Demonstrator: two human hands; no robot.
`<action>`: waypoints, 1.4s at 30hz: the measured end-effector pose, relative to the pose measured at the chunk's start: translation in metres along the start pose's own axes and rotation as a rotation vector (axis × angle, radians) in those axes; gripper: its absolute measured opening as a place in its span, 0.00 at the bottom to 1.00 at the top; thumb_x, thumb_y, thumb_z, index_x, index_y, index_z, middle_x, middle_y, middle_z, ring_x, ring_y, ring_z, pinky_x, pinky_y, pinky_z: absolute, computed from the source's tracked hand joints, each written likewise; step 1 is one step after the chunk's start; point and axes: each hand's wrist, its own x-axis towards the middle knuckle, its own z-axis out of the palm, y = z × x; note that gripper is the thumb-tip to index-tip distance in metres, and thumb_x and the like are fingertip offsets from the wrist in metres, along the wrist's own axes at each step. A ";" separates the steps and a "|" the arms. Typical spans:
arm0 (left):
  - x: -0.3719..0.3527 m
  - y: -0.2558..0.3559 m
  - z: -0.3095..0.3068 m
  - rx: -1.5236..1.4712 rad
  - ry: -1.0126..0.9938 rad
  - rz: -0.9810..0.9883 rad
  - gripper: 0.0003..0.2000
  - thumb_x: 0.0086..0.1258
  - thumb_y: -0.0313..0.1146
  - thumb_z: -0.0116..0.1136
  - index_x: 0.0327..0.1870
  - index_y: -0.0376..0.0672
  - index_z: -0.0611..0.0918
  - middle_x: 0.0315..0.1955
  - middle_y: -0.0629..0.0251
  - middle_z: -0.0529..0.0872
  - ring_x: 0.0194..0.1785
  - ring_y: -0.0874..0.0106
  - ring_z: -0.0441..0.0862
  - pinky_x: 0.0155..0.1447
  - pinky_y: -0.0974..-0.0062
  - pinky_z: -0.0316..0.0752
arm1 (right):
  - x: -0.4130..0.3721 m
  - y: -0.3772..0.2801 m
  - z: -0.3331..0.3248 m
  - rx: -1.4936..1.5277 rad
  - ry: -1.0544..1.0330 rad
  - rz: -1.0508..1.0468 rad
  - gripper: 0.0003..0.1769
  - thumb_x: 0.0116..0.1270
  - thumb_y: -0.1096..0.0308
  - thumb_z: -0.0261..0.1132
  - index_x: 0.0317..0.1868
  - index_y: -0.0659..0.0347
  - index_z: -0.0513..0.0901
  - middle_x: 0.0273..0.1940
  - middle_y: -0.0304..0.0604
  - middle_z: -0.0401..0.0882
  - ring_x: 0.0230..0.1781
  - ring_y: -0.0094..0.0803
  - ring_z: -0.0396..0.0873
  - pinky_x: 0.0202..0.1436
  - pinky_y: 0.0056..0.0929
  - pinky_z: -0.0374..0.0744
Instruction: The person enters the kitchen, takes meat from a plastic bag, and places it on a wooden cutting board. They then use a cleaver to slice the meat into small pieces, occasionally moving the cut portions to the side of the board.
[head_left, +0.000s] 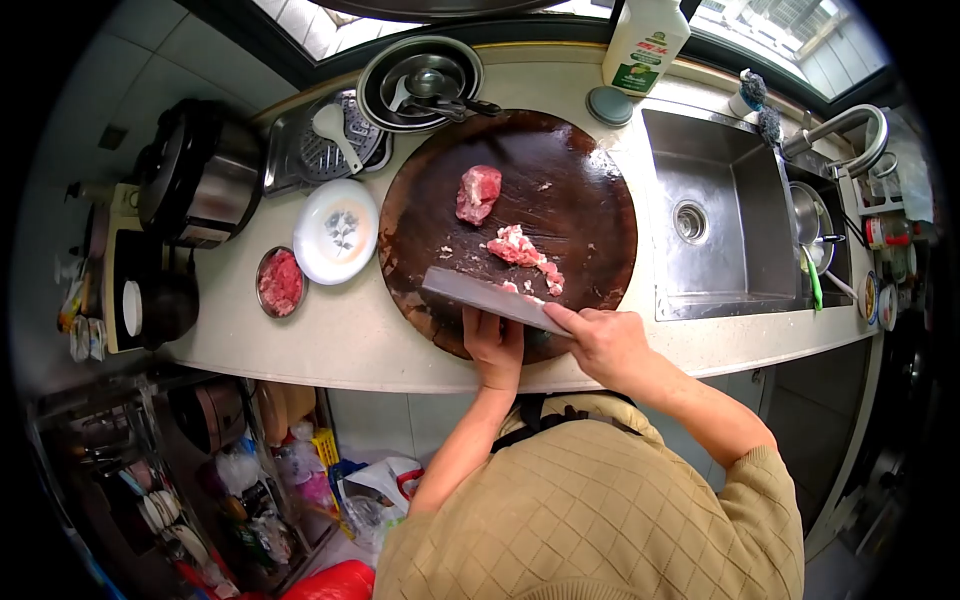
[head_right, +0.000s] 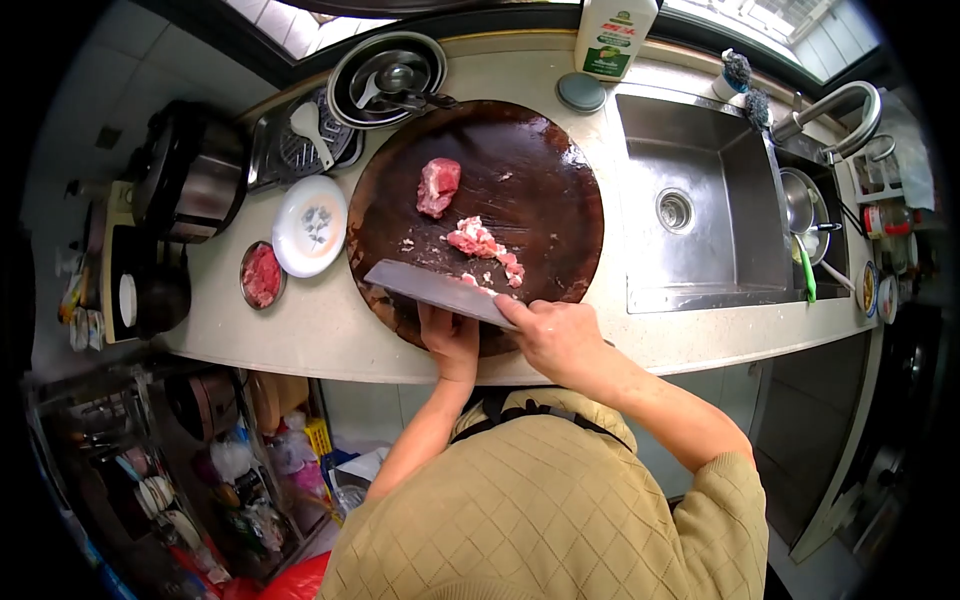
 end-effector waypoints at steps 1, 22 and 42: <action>0.000 -0.001 0.002 -0.005 -0.008 0.021 0.13 0.55 0.22 0.67 0.43 0.42 0.86 0.41 0.56 0.82 0.43 0.57 0.81 0.45 0.63 0.77 | 0.003 -0.001 0.004 -0.043 -0.029 0.001 0.26 0.55 0.70 0.67 0.58 0.55 0.78 0.25 0.43 0.79 0.23 0.42 0.81 0.25 0.39 0.76; -0.002 -0.012 0.011 0.048 -0.037 0.049 0.07 0.58 0.22 0.64 0.37 0.37 0.82 0.36 0.55 0.81 0.42 0.54 0.78 0.47 0.63 0.75 | 0.088 0.011 0.010 -0.152 -0.278 0.073 0.11 0.62 0.61 0.63 0.40 0.59 0.82 0.25 0.52 0.83 0.28 0.49 0.84 0.32 0.46 0.81; -0.120 0.049 0.049 0.335 -0.455 0.063 0.02 0.67 0.28 0.55 0.35 0.41 0.77 0.32 0.55 0.77 0.35 0.53 0.79 0.36 0.57 0.75 | 0.063 0.041 0.023 0.233 -0.088 0.075 0.17 0.68 0.58 0.58 0.52 0.57 0.80 0.32 0.59 0.83 0.36 0.57 0.82 0.42 0.51 0.79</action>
